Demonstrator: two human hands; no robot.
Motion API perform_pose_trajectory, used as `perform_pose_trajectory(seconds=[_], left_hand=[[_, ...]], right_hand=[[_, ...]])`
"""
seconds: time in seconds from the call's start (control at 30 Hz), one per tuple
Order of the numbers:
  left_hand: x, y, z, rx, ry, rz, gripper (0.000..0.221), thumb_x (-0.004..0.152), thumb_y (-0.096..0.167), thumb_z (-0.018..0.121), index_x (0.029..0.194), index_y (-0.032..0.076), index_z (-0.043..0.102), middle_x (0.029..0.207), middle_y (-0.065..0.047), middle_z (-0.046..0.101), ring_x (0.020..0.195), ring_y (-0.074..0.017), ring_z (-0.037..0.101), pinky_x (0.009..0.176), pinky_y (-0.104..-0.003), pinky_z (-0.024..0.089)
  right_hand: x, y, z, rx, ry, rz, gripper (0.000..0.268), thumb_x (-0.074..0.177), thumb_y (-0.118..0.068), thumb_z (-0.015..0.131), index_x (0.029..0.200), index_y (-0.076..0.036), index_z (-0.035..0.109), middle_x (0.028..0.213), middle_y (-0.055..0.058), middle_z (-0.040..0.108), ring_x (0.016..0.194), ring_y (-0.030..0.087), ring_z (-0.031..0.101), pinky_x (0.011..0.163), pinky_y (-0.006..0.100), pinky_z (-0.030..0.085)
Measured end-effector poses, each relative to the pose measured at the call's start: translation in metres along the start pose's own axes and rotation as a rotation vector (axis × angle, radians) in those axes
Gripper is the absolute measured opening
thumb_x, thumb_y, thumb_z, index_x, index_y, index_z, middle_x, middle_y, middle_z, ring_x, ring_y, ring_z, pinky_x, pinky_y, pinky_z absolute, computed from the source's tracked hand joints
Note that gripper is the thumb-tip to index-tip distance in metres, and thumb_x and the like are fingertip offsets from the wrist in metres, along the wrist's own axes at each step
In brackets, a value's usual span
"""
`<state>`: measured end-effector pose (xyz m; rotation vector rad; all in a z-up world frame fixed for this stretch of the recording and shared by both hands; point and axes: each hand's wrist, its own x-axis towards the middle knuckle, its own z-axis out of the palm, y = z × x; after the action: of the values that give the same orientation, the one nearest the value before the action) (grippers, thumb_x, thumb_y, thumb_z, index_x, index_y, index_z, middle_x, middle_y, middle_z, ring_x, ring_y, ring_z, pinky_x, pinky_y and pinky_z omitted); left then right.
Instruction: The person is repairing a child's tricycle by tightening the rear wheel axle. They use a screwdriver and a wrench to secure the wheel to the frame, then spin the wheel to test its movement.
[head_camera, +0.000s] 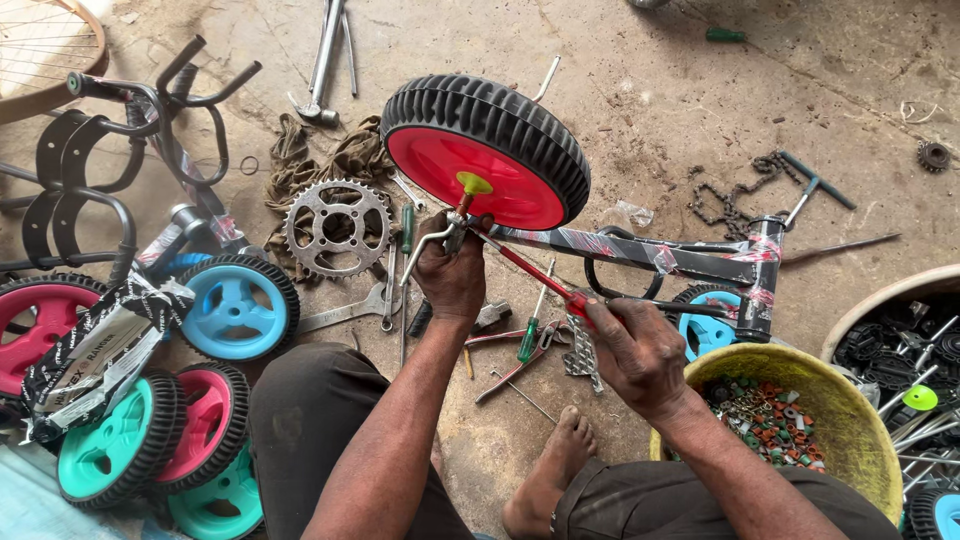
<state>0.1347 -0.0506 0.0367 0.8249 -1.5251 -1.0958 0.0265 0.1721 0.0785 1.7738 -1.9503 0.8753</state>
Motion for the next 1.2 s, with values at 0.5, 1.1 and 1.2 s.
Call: perform_pose_trajectory(seconds=[0.5, 1.1, 1.2], left_hand=[[-0.003, -0.018, -0.003, -0.279, -0.094, -0.058, 0.009, 0.1, 0.001, 0.07, 0.108, 0.001, 0.065, 0.102, -0.008, 0.074, 0.098, -0.0155, 0.075, 0.089, -0.034, 0.064], [-0.005, -0.012, -0.007, -0.209, -0.088, 0.035, 0.009, 0.102, 0.006, 0.069, 0.109, 0.002, 0.066, 0.1, -0.005, 0.074, 0.096, -0.0135, 0.075, 0.086, -0.03, 0.066], [-0.005, -0.007, -0.008, -0.019, -0.064, 0.067, 0.012, 0.097, 0.007, 0.076, 0.103, 0.003, 0.067, 0.092, -0.005, 0.074, 0.086, -0.0128, 0.074, 0.075, -0.029, 0.064]], right_hand=[[-0.004, 0.016, -0.003, 0.033, -0.004, -0.052, 0.055, 0.086, -0.003, 0.082, 0.137, -0.012, 0.063, 0.101, 0.01, 0.067, 0.084, 0.021, 0.067, 0.064, 0.032, 0.057], [-0.008, 0.019, 0.008, 0.92, -0.335, 1.039, 0.045, 0.08, -0.018, 0.083, 0.121, -0.008, 0.071, 0.089, 0.007, 0.07, 0.063, 0.012, 0.057, 0.051, 0.025, 0.047], [-0.009, 0.016, 0.011, 0.909, -0.317, 1.251, 0.041, 0.081, -0.018, 0.079, 0.12, -0.007, 0.071, 0.091, 0.007, 0.072, 0.059, 0.011, 0.057, 0.047, 0.026, 0.048]])
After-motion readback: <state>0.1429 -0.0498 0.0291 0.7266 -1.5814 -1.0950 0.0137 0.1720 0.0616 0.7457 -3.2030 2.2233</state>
